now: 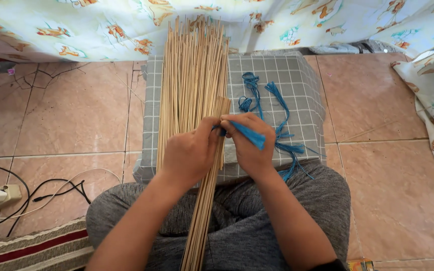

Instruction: Bundling groups of thin wooden sticks together and securing them with blue plastic twine.

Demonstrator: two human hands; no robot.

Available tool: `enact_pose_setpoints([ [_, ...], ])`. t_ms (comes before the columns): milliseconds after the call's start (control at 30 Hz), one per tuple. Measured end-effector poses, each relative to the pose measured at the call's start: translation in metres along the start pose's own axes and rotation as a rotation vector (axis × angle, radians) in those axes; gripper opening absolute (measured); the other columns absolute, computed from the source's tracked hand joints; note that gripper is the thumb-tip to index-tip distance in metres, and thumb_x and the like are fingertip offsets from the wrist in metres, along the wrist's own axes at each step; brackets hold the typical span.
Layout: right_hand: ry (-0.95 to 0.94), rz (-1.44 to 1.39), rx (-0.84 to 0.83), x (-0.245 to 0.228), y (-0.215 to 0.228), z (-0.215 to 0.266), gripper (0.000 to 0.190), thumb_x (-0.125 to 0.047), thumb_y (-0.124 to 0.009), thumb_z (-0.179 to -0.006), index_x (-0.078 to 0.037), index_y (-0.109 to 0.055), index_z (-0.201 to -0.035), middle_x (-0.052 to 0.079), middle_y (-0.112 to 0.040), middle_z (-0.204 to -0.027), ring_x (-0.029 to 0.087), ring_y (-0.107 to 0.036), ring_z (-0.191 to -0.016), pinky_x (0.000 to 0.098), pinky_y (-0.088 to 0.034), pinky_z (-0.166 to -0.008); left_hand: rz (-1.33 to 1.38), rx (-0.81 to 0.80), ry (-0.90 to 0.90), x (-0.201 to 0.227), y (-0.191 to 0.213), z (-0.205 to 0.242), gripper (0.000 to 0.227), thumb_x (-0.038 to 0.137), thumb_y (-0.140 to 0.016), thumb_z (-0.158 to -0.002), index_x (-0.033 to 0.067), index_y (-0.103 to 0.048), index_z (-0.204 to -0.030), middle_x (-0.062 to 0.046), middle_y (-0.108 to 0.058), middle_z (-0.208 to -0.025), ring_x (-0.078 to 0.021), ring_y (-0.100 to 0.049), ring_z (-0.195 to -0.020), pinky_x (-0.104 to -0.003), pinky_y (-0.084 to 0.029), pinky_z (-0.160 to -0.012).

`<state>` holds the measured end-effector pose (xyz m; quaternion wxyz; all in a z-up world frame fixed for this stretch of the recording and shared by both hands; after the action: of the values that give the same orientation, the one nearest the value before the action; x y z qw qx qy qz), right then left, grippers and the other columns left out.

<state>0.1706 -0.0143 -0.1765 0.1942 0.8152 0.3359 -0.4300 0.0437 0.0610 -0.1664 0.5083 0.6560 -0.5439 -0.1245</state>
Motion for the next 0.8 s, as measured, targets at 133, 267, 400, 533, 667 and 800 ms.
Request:
enact_pose_setpoints([
  [133, 0.013, 0.050, 0.003, -0.006, -0.002, -0.003, 0.010, 0.002, -0.079, -0.089, -0.005, -0.081, -0.096, 0.011, -0.075, -0.075, 0.017, -0.072, -0.063, 0.0336, -0.060, -0.059, -0.076, 0.176, -0.015, -0.002, -0.009, 0.002, 0.013, 0.024, -0.054, -0.102, 0.0241, -0.065, -0.108, 0.006, -0.044, -0.040, -0.0190, -0.050, -0.030, -0.031, -0.044, -0.036],
  [267, -0.111, -0.026, -0.019, 0.016, -0.003, 0.002, 0.007, -0.003, -0.073, -0.096, -0.001, -0.079, -0.098, 0.011, -0.069, -0.061, 0.014, -0.065, -0.053, 0.0314, -0.058, -0.057, -0.081, 0.247, -0.067, -0.002, -0.008, 0.000, 0.009, 0.021, -0.061, -0.100, 0.0194, -0.067, -0.094, 0.005, -0.042, -0.039, -0.0158, -0.048, -0.030, -0.027, -0.045, -0.038],
  [400, -0.173, -0.065, -0.029, 0.025, -0.008, 0.003, 0.010, -0.005, -0.071, -0.098, 0.001, -0.078, -0.096, 0.011, -0.064, -0.054, 0.014, -0.060, -0.047, 0.0297, -0.054, -0.052, -0.136, 0.265, -0.118, -0.006, -0.010, 0.001, 0.012, 0.025, -0.064, -0.099, 0.0191, -0.067, -0.088, 0.007, -0.041, -0.039, -0.0123, -0.046, -0.029, -0.025, -0.043, -0.036],
  [533, -0.260, -0.116, -0.090, 0.035, -0.009, -0.001, 0.013, -0.005, -0.069, -0.099, 0.005, -0.076, -0.098, 0.013, -0.062, -0.053, 0.016, -0.062, -0.047, 0.0299, -0.055, -0.054, -0.090, 0.307, -0.112, -0.010, -0.006, 0.001, 0.015, 0.026, -0.064, -0.100, 0.0201, -0.067, -0.087, 0.009, -0.037, -0.039, -0.0099, -0.045, -0.029, -0.022, -0.044, -0.039],
  [667, -0.310, -0.134, -0.096, 0.042, -0.013, 0.003, 0.013, -0.005, -0.069, -0.098, 0.005, -0.077, -0.101, 0.013, -0.060, -0.049, 0.016, -0.060, -0.041, 0.0299, -0.055, -0.050, -0.085, 0.461, -0.237, -0.004, 0.003, 0.001, 0.011, 0.013, -0.070, -0.092, 0.0147, -0.070, -0.082, 0.006, -0.038, -0.042, -0.0115, -0.047, -0.032, -0.022, -0.043, -0.041],
  [800, -0.288, -0.160, -0.108, 0.038, -0.016, 0.005, 0.016, -0.004, -0.066, -0.099, 0.005, -0.076, -0.107, 0.011, -0.057, -0.045, 0.013, -0.058, -0.039, 0.0246, -0.053, -0.048, -0.065, 0.531, -0.308, -0.001, 0.008, 0.001, 0.010, 0.007, -0.073, -0.089, 0.0107, -0.072, -0.080, 0.004, -0.041, -0.045, -0.0111, -0.048, -0.035, -0.021, -0.043, -0.042],
])
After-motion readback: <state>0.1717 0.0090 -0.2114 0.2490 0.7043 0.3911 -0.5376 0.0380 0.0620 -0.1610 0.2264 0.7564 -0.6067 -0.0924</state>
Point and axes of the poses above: each hand's wrist, its own z-axis away from the middle knuckle, its own y-axis out of the back of the hand, x = y × z, the point moved 4 cm from there along -z, towards the middle knuckle
